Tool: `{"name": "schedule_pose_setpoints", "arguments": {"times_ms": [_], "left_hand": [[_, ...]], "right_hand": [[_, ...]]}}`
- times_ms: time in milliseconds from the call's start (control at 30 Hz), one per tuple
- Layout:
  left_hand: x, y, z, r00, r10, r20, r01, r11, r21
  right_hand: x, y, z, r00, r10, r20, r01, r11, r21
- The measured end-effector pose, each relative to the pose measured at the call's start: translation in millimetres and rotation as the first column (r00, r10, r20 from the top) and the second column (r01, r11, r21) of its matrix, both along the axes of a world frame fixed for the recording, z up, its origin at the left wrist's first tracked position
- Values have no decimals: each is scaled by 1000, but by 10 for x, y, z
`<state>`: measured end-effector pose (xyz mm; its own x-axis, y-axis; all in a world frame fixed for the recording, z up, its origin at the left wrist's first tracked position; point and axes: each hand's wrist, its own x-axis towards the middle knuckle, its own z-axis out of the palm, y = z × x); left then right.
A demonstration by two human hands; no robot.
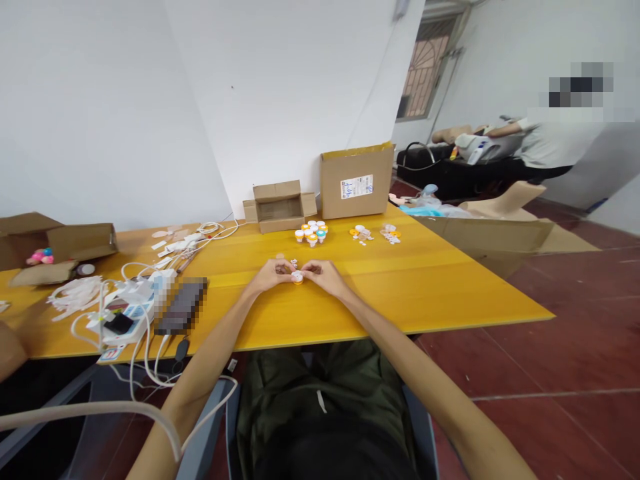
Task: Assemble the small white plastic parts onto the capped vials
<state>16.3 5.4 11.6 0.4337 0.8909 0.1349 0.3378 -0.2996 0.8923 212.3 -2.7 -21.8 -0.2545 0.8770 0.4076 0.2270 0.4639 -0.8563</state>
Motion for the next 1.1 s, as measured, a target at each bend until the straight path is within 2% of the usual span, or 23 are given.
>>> {"name": "schedule_pose_setpoints", "arguments": {"times_ms": [333, 733, 1100], "left_hand": [[-2, -2, 8, 1000, -15, -10, 15, 1000, -2], [-13, 16, -36, 999, -39, -17, 39, 999, 2], [1, -7, -16, 998, -55, -19, 55, 998, 9]], "right_hand": [[-8, -16, 22, 1000, -1, 17, 1, 1000, -9], [-3, 23, -28, 1000, 12, 22, -12, 1000, -5], [-22, -29, 35, 998, -7, 59, 8, 1000, -19]]}}
